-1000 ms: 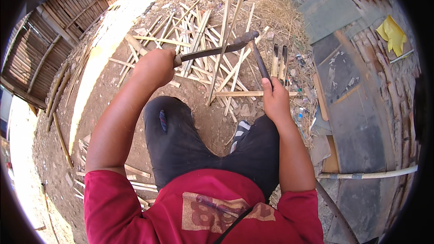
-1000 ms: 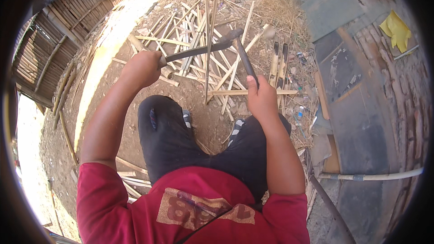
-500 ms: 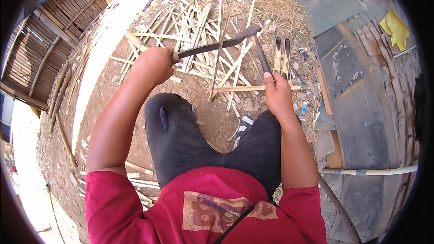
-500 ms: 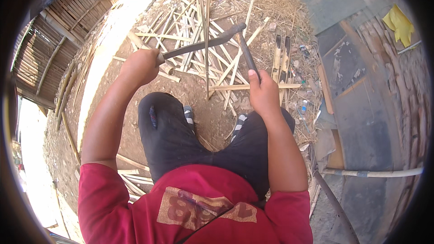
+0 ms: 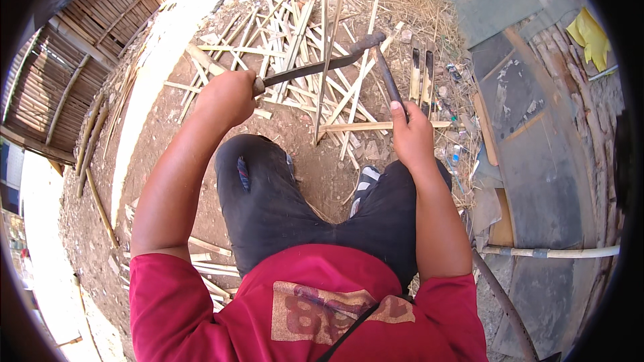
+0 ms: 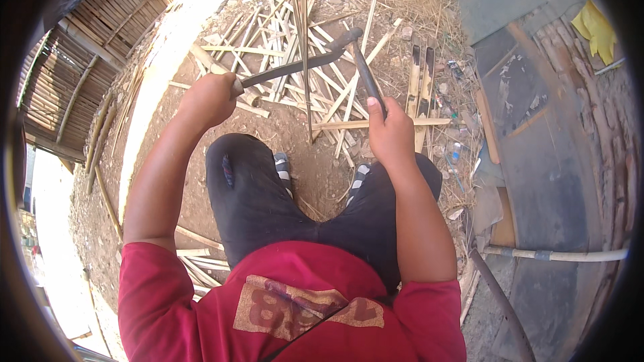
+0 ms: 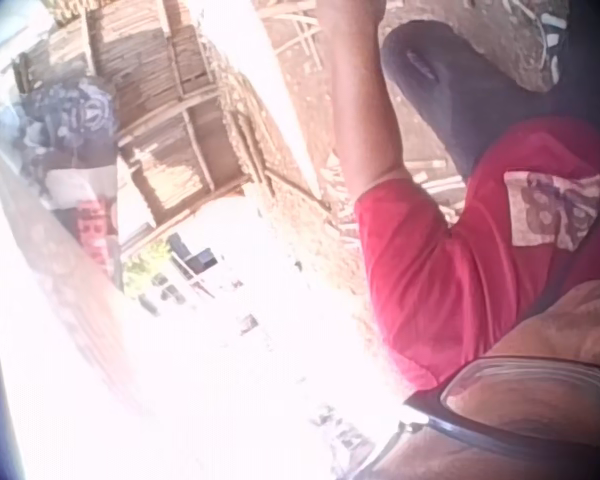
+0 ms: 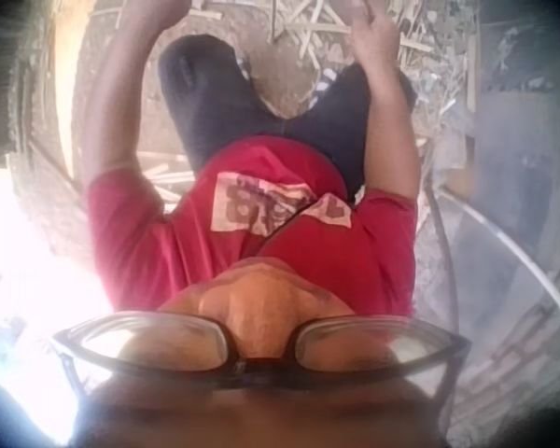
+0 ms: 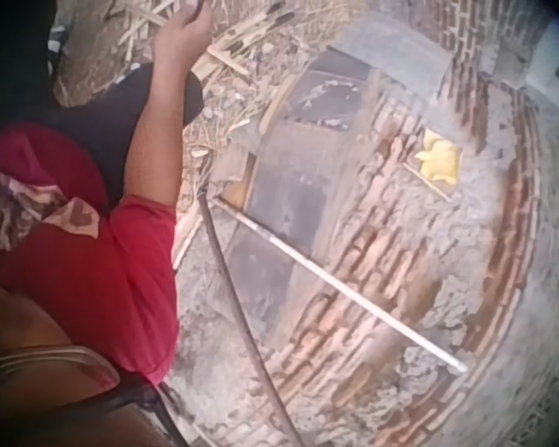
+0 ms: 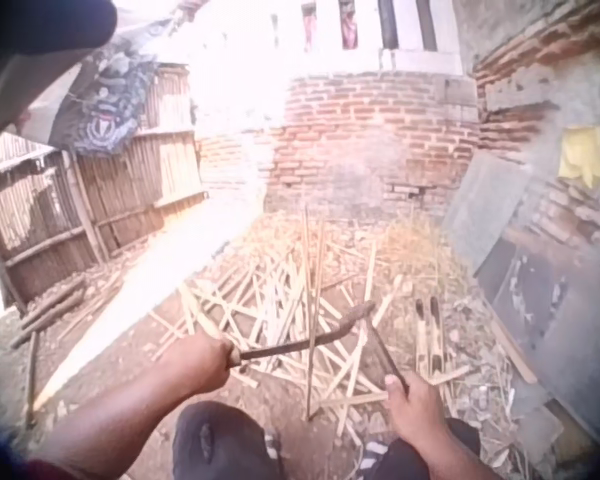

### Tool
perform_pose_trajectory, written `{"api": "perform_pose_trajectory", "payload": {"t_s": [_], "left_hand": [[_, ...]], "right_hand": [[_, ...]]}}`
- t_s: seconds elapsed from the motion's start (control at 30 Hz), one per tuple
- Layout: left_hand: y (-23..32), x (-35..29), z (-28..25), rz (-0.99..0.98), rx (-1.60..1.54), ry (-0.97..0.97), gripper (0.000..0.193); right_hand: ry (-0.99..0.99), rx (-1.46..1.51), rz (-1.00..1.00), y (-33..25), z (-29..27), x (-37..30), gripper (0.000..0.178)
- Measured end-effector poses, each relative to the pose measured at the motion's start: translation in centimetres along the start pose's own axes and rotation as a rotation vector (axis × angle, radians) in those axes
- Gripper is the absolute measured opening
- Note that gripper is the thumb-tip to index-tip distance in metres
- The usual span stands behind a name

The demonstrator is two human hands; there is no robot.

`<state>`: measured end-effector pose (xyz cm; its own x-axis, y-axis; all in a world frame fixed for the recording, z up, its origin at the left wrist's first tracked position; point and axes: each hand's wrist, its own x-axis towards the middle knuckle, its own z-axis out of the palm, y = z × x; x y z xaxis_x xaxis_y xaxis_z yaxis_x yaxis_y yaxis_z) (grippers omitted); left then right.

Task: The person splits a piece of bamboo into strips using a large knife and a hammer. They place the blade against the wood and strike it with the hammer to drive the cut through.

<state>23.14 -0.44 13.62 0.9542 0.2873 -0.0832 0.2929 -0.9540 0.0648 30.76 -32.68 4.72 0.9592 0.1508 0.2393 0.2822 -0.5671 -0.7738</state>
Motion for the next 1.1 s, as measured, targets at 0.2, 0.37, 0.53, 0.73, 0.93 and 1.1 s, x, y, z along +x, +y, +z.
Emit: {"api": "perform_pose_trajectory", "payload": {"t_s": [0.2,0.37,0.53,0.73,0.93,1.1], "left_hand": [[-2.2,0.1,0.6,-0.022,0.029,0.083,0.021],[-4.1,-1.6,-0.8,-0.058,-0.054,0.182,0.026],[-6.5,-2.9,-2.8,-0.096,-0.057,0.261,0.03],[-9.3,-3.8,-4.1,-0.155,-0.033,0.286,0.029],[-9.5,-3.0,-1.3,-0.206,-0.068,0.222,0.03],[-8.1,-1.4,2.5,-0.205,-0.044,0.13,0.026]], "right_hand": [[0.017,0.22,0.026,-2.2,-3.0,0.5,0.042],[-0.006,0.334,0.064,-0.6,-2.4,-0.5,0.041],[-0.085,0.359,0.176,1.0,-0.9,-1.3,0.039],[-0.101,0.365,0.17,1.6,0.0,-1.6,0.04],[-0.109,0.42,0.16,1.0,0.4,-1.4,0.04],[-0.117,0.43,0.111,-1.5,0.0,-0.3,0.039]]}}
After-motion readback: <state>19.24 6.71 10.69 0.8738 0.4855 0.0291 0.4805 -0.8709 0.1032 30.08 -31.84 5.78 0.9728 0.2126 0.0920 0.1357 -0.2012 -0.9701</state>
